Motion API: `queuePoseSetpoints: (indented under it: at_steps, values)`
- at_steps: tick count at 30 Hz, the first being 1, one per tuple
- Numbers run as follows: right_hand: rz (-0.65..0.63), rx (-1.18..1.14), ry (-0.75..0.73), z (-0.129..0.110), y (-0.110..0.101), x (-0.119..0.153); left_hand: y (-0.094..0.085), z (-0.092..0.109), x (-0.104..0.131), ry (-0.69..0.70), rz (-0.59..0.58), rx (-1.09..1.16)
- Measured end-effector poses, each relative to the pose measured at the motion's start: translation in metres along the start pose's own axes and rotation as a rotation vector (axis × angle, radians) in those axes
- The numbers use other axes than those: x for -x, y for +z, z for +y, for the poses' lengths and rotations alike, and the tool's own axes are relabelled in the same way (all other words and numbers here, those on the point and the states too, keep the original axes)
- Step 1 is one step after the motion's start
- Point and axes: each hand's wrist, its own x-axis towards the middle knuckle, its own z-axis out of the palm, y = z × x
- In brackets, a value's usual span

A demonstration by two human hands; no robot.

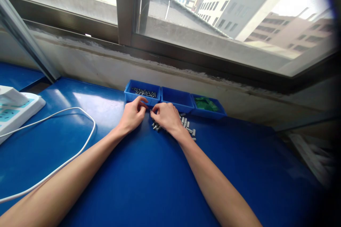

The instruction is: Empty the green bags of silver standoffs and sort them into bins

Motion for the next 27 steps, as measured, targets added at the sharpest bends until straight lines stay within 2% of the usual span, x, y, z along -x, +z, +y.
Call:
queuePoseSetpoints:
  at_steps: [3, 7, 10, 18, 24, 27]
  values:
    - [-0.028, -0.274, -0.021, 0.012, -0.002, -0.003, -0.001, 0.0, -0.001, -0.022, 0.006, 0.026]
    - [-0.143, -0.671, -0.056, 0.028, -0.007, -0.004, 0.0, -0.002, -0.001, -0.012, -0.008, 0.06]
    - [-0.135, -0.788, -0.032, 0.032, -0.007, -0.004, 0.001, -0.004, -0.001, 0.05, -0.028, 0.046]
    - [0.237, -0.61, -0.03, 0.018, -0.006, -0.012, 0.0, -0.001, 0.0, 0.102, -0.05, 0.02]
    - [0.371, -0.377, 0.038, 0.003, -0.012, -0.025, 0.0, -0.002, 0.001, 0.128, -0.063, 0.004]
    - [0.403, -0.368, 0.07, -0.002, -0.014, -0.021, 0.0, -0.002, 0.002, 0.141, -0.07, -0.011]
